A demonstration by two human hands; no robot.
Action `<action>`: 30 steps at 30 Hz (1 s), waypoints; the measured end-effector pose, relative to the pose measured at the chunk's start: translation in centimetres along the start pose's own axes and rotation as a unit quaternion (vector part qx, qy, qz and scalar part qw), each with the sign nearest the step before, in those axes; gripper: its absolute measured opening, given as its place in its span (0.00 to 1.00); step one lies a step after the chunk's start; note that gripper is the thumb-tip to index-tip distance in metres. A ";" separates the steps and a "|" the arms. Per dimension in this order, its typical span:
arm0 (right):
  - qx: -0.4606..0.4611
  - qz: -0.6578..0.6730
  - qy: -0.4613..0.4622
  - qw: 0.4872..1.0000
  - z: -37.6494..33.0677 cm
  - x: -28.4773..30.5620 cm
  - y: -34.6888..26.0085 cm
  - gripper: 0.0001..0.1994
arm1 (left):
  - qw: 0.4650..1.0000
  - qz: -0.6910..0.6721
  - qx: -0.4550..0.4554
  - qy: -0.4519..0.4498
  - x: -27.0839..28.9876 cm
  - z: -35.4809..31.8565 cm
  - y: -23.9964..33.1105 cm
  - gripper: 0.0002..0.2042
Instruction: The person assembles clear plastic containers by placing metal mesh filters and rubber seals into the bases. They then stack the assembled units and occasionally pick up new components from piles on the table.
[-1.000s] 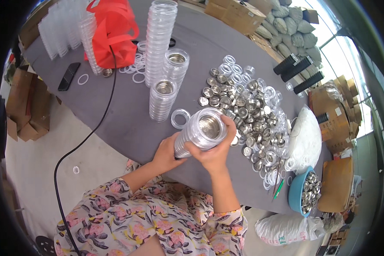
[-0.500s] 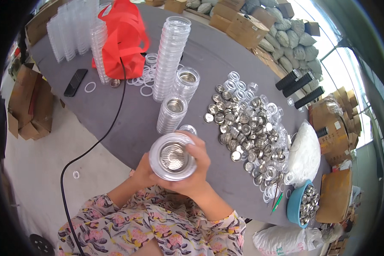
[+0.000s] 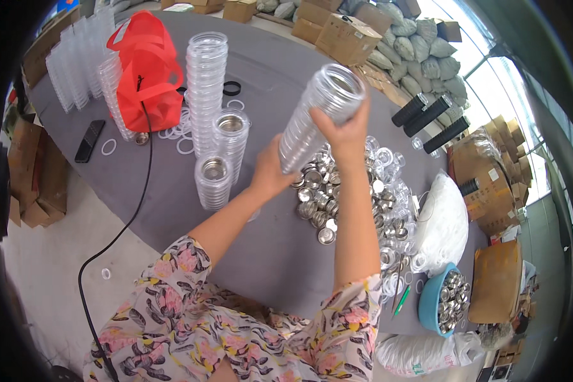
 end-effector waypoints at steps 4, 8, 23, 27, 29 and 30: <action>-0.085 0.101 -0.073 0.989 3.1 -2.2 5.6 0.38 | 0.993 0.076 0.062 0.065 -2.0 3.3 -4.9 0.41; -0.129 0.121 -0.102 0.979 3.4 -4.3 12.0 0.36 | 0.969 0.184 0.124 0.103 -2.4 3.4 -10.7 0.40; -0.151 0.120 -0.110 0.975 -0.5 -5.0 18.0 0.36 | 1.000 0.024 -0.018 0.003 1.5 -5.8 4.6 0.38; -0.186 0.040 -0.116 0.975 -3.0 -5.3 18.8 0.38 | 0.970 0.140 -0.170 0.106 11.6 -13.7 5.3 0.43; -0.195 0.014 -0.132 0.972 -4.5 -5.5 21.0 0.40 | 0.980 0.145 -0.033 0.131 14.9 -12.8 0.6 0.43; -0.198 0.000 -0.134 0.971 -5.0 -5.9 21.9 0.41 | 0.977 0.146 0.037 0.147 16.4 -12.6 -1.7 0.43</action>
Point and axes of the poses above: each hand's wrist, its own z-axis towards the middle knuckle, its own x-axis out of the back of the hand, y = z × x, the point moved 9 cm from there along z, towards the middle knuckle, and after that the axes turned 1 degree about z, right-handed, at the moved point
